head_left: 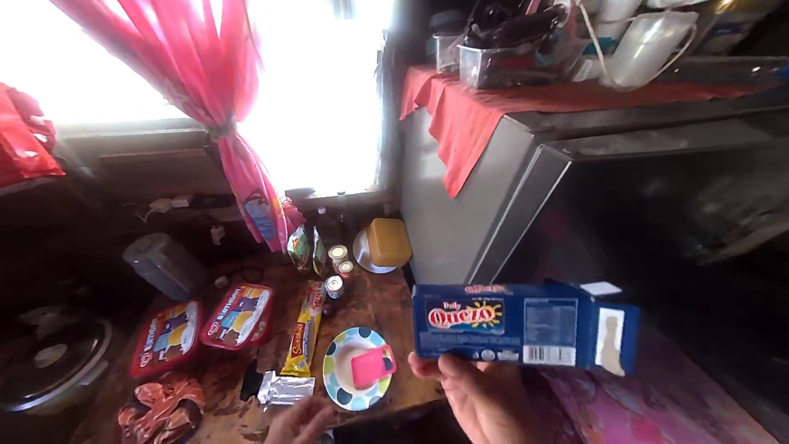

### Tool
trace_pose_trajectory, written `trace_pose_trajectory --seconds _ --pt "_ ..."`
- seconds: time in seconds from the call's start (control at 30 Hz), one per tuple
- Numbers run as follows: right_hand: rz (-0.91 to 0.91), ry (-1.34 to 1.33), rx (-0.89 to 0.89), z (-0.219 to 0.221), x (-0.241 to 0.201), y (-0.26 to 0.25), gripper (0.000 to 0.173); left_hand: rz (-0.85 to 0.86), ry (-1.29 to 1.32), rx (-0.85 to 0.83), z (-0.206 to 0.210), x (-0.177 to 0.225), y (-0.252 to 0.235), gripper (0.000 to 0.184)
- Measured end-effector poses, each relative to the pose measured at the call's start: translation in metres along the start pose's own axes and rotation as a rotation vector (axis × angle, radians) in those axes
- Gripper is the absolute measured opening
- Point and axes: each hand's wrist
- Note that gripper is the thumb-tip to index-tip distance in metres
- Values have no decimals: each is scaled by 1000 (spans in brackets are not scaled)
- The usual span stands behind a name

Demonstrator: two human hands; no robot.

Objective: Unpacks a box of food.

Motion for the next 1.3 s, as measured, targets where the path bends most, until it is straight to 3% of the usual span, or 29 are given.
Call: trace_pose_trajectory --seconds 0.07,0.13,0.23,0.43,1.3 --pt "6 44 -65 6 3 9 30 345 277 127 -1 68 -4 40" --pt "9 78 -128 11 3 18 31 588 476 82 4 122 -2 57" --pt "-42 108 -225 10 4 25 32 783 541 -19 16 167 3 59" --pt "-200 180 -309 8 -2 23 35 768 633 -127 30 183 2 48" --pt "-200 188 -211 -2 -5 13 35 781 635 -184 48 186 -20 47"
Point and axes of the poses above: each hand's wrist, its own y-axis away from the middle knuckle, its own z-axis out of the palm, x = y × z, and after that the axes turned 13 degrees about x, right-handed
